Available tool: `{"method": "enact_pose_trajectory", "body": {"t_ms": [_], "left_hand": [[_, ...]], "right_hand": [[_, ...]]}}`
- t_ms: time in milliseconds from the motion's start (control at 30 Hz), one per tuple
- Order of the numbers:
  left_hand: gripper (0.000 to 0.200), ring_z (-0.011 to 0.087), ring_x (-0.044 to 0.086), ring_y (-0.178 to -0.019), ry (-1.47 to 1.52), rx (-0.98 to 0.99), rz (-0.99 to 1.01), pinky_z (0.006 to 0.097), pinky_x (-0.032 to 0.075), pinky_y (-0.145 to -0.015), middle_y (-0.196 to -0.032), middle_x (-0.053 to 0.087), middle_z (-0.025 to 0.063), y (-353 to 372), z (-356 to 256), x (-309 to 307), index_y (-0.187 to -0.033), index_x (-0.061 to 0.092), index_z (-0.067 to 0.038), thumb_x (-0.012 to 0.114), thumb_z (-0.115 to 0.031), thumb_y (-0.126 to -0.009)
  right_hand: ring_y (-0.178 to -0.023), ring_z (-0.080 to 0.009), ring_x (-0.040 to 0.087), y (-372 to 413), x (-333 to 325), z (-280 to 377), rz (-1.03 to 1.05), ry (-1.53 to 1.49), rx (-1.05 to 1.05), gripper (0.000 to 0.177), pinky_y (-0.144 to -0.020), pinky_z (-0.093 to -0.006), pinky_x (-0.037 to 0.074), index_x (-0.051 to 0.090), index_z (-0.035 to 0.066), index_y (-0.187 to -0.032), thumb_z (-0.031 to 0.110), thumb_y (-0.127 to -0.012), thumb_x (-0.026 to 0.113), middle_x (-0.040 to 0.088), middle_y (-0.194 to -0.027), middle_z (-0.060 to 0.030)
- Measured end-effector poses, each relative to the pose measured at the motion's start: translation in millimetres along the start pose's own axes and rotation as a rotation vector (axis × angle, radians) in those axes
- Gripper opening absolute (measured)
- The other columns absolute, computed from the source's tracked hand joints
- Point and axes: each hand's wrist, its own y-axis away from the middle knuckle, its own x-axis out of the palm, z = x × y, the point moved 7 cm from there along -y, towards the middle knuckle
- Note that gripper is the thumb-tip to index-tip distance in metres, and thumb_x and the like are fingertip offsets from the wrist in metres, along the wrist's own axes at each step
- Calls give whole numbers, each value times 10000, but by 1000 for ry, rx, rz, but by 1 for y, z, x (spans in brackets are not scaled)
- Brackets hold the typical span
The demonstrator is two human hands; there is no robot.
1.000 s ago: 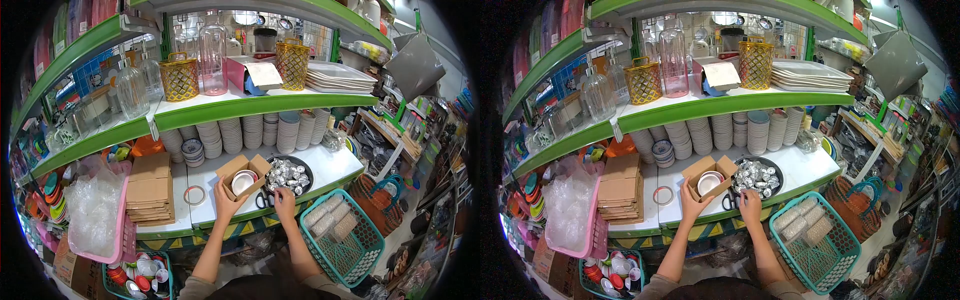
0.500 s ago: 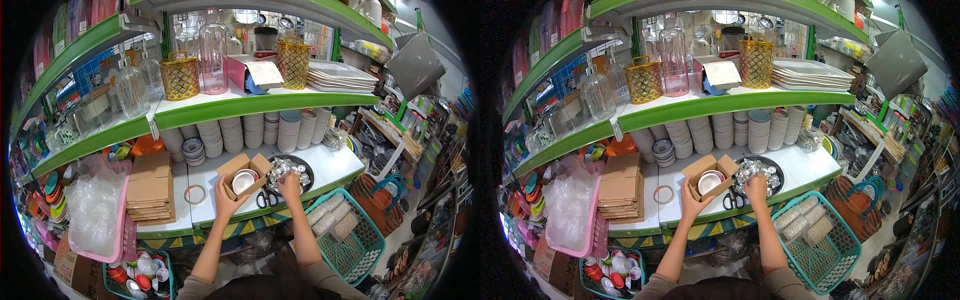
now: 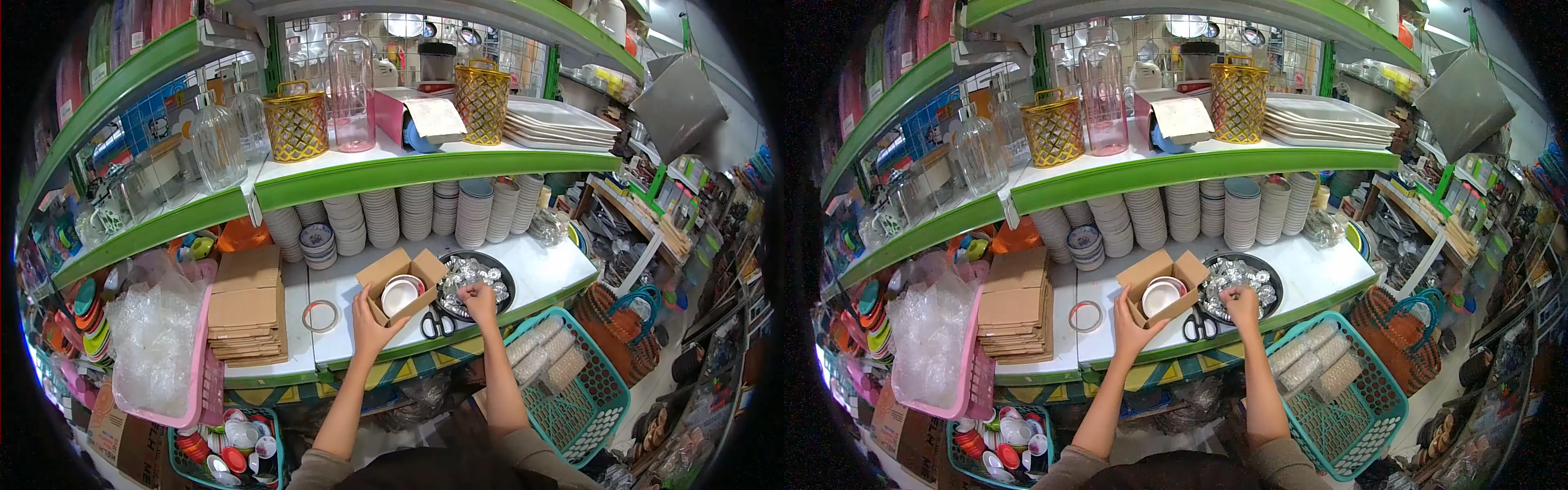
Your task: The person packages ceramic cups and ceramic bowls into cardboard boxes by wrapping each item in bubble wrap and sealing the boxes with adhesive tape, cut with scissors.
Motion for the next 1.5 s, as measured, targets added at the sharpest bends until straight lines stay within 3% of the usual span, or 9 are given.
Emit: {"method": "enact_pose_trajectory", "body": {"t_ms": [233,333,433,500,633,967,1067,1333,1500], "left_hand": [[1016,347,428,-1185,0,-30,24,434,377,-988,-1272,424,173,1,3,2,-1361,302,-45,861,-372,-579],[987,356,439,-1131,5,13,-10,443,390,-959,-1202,439,175,0,-1,-1,-1345,323,-47,859,-364,-578],[989,356,443,-1127,10,37,-23,440,389,-960,-1197,445,169,0,-1,-1,-1342,331,-48,863,-353,-566],[1007,354,438,-1151,10,19,-4,435,382,-971,-1234,439,170,1,1,0,-1346,324,-42,865,-362,-559],[1015,353,433,-1175,33,-13,13,429,374,-986,-1268,435,174,0,4,2,-1346,323,-37,867,-348,-547],[1005,353,435,-1172,35,0,2,427,373,-988,-1255,439,172,1,4,1,-1351,318,-46,863,-314,-551],[993,367,443,-1130,32,29,-25,445,388,-957,-1204,449,181,1,1,-1,-1329,342,-35,869,-328,-541],[991,357,438,-1151,-10,13,3,438,385,-971,-1228,436,178,1,2,0,-1341,323,-38,860,-372,-577],[1000,351,439,-1165,-10,4,15,433,384,-979,-1249,429,180,2,3,1,-1348,314,-38,860,-376,-582]], "right_hand": [[-537,-186,568,-5,2,3,28,-187,110,99,-543,-333,451,696,18,-792,95,-739,727,633,-632,-105],[-597,-178,578,-1,-7,60,-84,-133,-43,111,-581,-317,459,671,5,-822,93,-765,709,641,-698,-95],[-676,-113,580,12,9,132,153,-145,-307,93,-593,-271,449,655,21,-844,64,-777,703,648,-760,-41],[-730,-192,581,25,32,164,385,-47,-451,91,-637,-315,451,651,42,-831,52,-750,691,638,-773,-68],[-767,-283,577,37,60,179,401,85,-719,60,-692,-368,460,648,38,-788,55,-732,664,646,-803,-111],[-849,-313,585,47,72,170,423,136,-740,69,-772,-405,461,671,40,-749,81,-693,673,653,-811,-115],[-850,-315,586,39,61,163,421,65,-595,68,-772,-401,464,672,32,-748,70,-692,676,650,-809,-119],[-832,-319,594,10,4,93,-14,301,-249,103,-749,-410,477,677,21,-743,111,-699,700,641,-800,-133],[-749,-299,633,11,4,63,36,407,-182,164,-666,-401,503,690,20,-755,128,-662,771,645,-792,-143]]}}
